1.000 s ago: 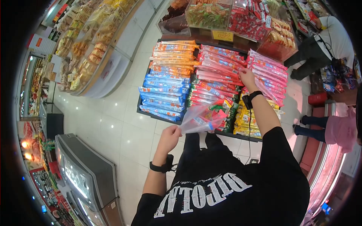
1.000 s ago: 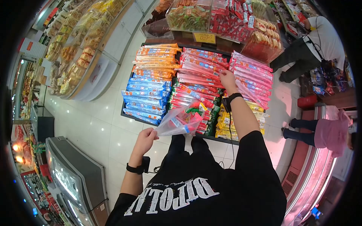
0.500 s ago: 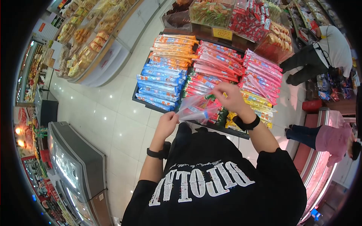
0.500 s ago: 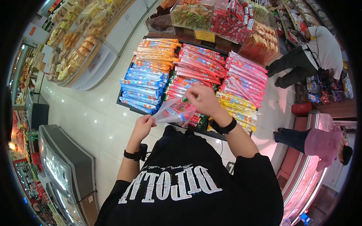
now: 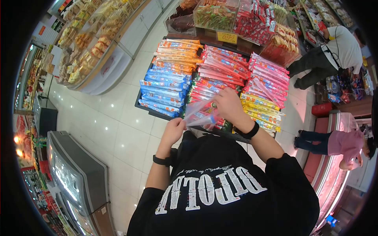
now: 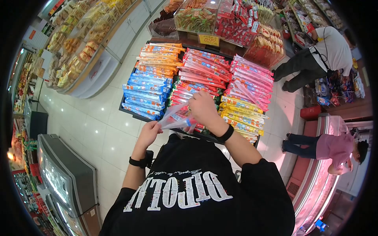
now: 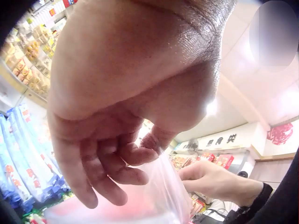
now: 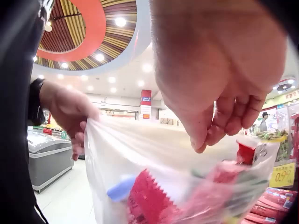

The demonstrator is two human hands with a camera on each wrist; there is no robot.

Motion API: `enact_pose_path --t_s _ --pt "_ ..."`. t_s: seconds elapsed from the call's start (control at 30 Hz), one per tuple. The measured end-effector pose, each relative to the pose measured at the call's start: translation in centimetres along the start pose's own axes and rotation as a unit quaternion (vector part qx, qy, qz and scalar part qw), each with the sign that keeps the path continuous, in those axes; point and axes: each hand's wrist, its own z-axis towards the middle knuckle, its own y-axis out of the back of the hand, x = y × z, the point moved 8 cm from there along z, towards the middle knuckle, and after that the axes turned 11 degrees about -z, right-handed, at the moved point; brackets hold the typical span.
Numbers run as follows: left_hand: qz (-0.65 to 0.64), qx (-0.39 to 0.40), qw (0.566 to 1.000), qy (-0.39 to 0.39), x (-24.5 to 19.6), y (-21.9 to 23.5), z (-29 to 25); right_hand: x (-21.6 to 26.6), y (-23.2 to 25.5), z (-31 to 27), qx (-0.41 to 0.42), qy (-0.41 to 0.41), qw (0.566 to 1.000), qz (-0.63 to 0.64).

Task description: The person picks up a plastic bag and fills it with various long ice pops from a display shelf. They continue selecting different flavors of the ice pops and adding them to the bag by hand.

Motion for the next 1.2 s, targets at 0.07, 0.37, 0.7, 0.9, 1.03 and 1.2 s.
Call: enact_pose_path --t_s 0.07,0.37,0.7,0.9,1.03,1.2 --pt "-0.001 0.004 1.0 0.006 0.3 0.1 0.0 -0.8 1.1 -0.5 -0.01 0.007 1.0 0.008" --pt "0.015 0.019 1.0 0.014 -0.4 -1.2 -0.7 -0.4 -3.1 -1.3 0.044 -0.057 0.994 -0.083" --pt "-0.047 -0.042 0.997 0.031 3.0 2.1 -1.1 -6.1 9.1 -1.5 0.076 -0.269 0.866 0.414" --pt "-0.063 -0.043 0.996 0.049 3.2 2.5 -1.5 -16.3 14.7 -5.4 -0.174 -0.27 0.737 0.595" --pt "-0.059 -0.039 0.996 0.058 3.0 2.8 -1.7 -17.7 10.1 -6.1 -0.225 -0.312 0.672 0.633" --pt "-0.056 -0.041 0.995 0.076 3.1 3.0 -2.2 -15.5 -3.5 -5.2 -0.097 -0.35 0.679 0.638"
